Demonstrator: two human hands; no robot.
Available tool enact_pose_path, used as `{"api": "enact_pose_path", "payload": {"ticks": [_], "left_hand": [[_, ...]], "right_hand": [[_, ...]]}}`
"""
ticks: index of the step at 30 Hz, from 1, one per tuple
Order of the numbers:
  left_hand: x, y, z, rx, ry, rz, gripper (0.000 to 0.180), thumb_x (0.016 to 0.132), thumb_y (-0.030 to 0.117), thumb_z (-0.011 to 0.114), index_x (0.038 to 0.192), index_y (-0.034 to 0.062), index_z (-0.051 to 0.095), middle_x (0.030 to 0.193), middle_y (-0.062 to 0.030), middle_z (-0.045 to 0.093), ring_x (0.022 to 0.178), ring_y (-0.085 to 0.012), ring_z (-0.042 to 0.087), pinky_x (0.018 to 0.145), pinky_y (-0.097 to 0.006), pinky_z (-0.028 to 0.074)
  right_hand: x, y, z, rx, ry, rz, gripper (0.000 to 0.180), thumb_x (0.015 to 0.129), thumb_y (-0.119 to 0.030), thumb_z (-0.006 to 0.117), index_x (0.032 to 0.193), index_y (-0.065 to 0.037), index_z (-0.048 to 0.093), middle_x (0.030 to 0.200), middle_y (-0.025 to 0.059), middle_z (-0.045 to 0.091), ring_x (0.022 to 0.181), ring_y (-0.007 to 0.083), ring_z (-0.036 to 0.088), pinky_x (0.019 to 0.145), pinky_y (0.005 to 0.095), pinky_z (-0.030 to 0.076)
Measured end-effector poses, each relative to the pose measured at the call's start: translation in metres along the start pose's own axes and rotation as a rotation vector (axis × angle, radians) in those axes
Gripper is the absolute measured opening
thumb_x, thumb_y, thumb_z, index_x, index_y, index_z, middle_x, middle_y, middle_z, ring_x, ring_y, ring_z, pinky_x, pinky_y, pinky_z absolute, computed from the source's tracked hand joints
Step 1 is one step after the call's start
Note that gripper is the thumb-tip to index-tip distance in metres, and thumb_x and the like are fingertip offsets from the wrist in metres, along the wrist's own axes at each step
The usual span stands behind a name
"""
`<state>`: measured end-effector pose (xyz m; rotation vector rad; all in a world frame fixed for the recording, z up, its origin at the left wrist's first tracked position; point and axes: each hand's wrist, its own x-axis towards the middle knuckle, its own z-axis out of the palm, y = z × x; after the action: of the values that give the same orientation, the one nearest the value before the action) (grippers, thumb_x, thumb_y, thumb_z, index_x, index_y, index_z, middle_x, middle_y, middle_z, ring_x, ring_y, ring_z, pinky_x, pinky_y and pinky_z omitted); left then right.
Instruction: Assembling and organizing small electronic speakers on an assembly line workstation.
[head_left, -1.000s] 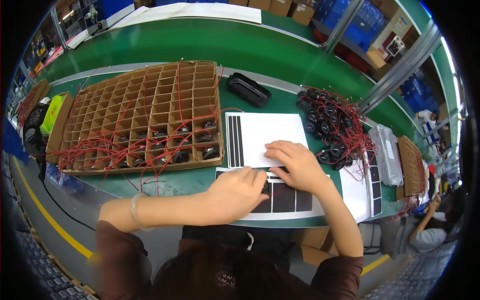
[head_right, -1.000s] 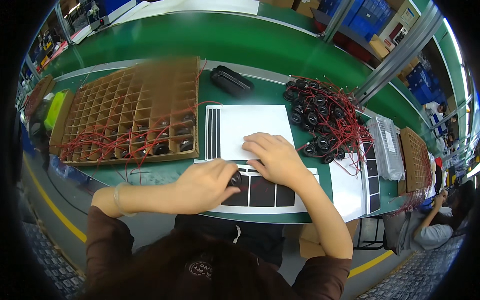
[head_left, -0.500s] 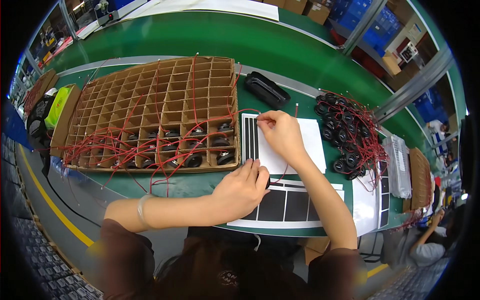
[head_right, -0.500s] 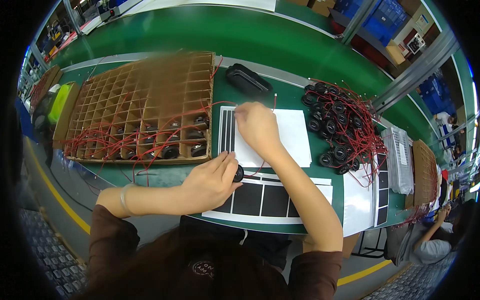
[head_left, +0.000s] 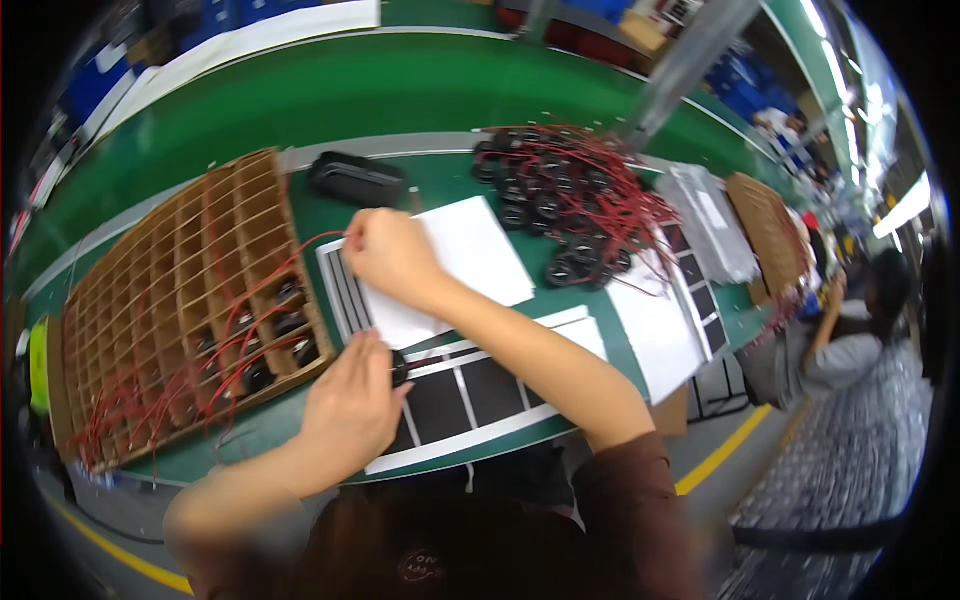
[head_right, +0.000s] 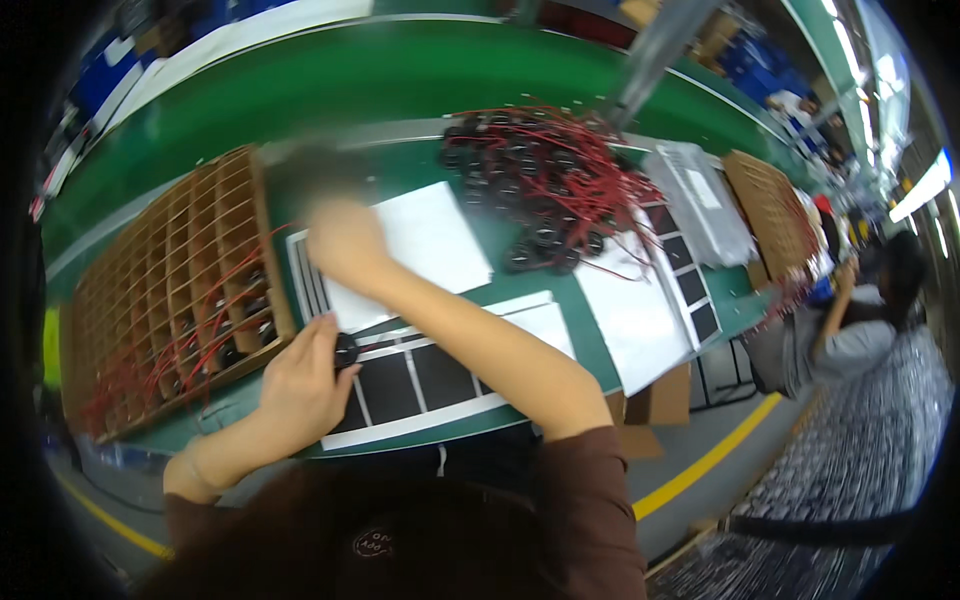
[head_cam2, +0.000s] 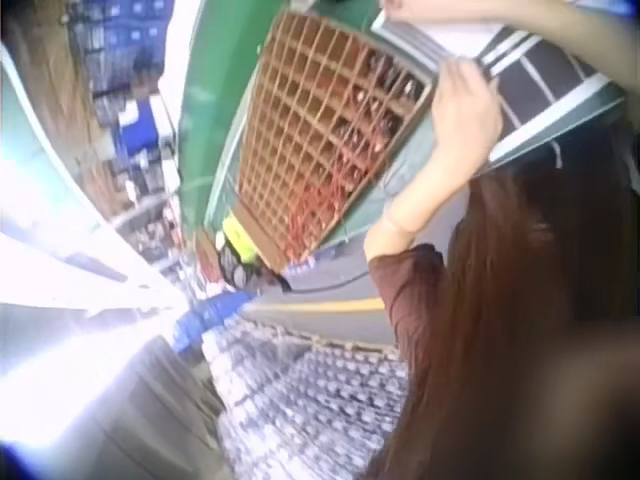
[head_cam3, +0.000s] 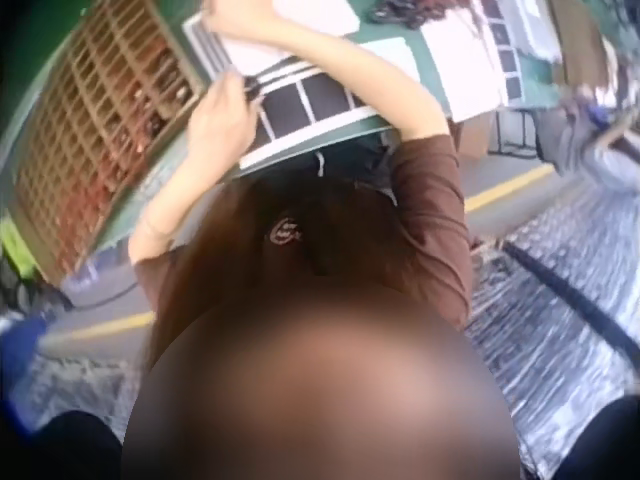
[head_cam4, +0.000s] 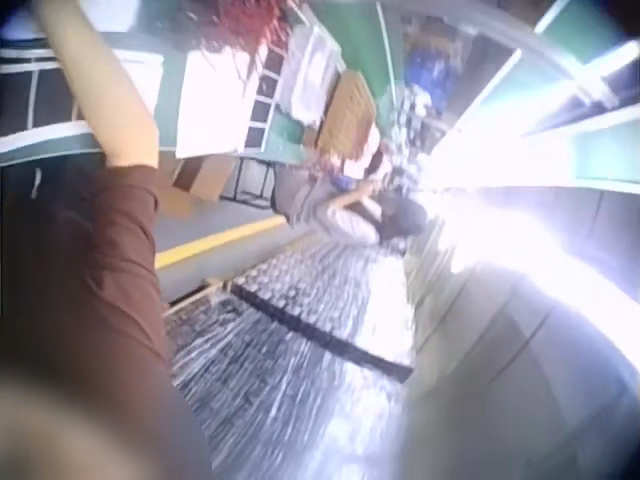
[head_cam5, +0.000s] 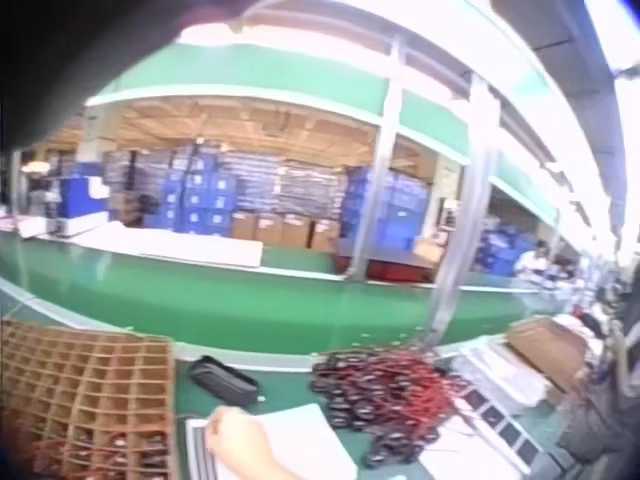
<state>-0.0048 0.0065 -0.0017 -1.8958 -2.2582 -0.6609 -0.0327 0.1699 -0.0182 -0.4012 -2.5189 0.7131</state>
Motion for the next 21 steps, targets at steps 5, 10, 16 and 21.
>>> {"api": "enact_pose_path", "payload": {"ticks": [5, 10, 16, 21], "left_hand": [[0.001, 0.004, -0.001, 0.044, 0.001, 0.029, 0.047, 0.063, 0.006, 0.060, 0.101, -0.0096, 0.038, 0.098, -0.0229, 0.048, 0.089, -0.0331, 0.050, 0.072, -0.034, 0.043], [0.000, 0.004, -0.002, 0.029, -0.005, 0.053, 0.049, 0.062, 0.009, 0.061, 0.100, -0.0126, 0.038, 0.097, -0.0257, 0.048, 0.088, -0.0345, 0.051, 0.073, -0.034, 0.043], [-0.003, 0.006, -0.006, -0.021, -0.030, -0.124, 0.041, 0.065, 0.010, 0.059, 0.094, -0.0071, 0.037, 0.091, -0.0205, 0.047, 0.080, -0.0330, 0.051, 0.069, -0.032, 0.043], [-0.004, 0.005, -0.007, 0.009, -0.022, -0.085, 0.039, 0.066, 0.014, 0.058, 0.092, -0.0079, 0.039, 0.092, -0.0236, 0.048, 0.084, -0.0316, 0.051, 0.070, -0.030, 0.043]], "right_hand": [[-0.004, 0.004, 0.000, 0.071, 0.084, 0.050, 0.011, 0.063, -0.012, 0.053, 0.063, -0.002, 0.056, 0.060, 0.0139, 0.056, 0.061, 0.0288, 0.056, 0.057, 0.0354, 0.045], [-0.001, 0.002, 0.002, 0.035, 0.000, 0.087, 0.012, 0.064, -0.012, 0.051, 0.062, -0.002, 0.057, 0.065, 0.0165, 0.056, 0.063, 0.0313, 0.055, 0.059, 0.0371, 0.045], [-0.008, 0.005, 0.003, 0.093, -0.002, 0.014, 0.014, 0.070, -0.013, 0.046, 0.073, 0.000, 0.050, 0.070, 0.0191, 0.054, 0.067, 0.0342, 0.053, 0.062, 0.0401, 0.042], [-0.016, 0.010, -0.019, 0.210, -0.123, -0.002, 0.020, 0.079, -0.020, 0.045, 0.082, -0.001, 0.045, 0.070, 0.0156, 0.056, 0.066, 0.0280, 0.055, 0.058, 0.0344, 0.043]]}}
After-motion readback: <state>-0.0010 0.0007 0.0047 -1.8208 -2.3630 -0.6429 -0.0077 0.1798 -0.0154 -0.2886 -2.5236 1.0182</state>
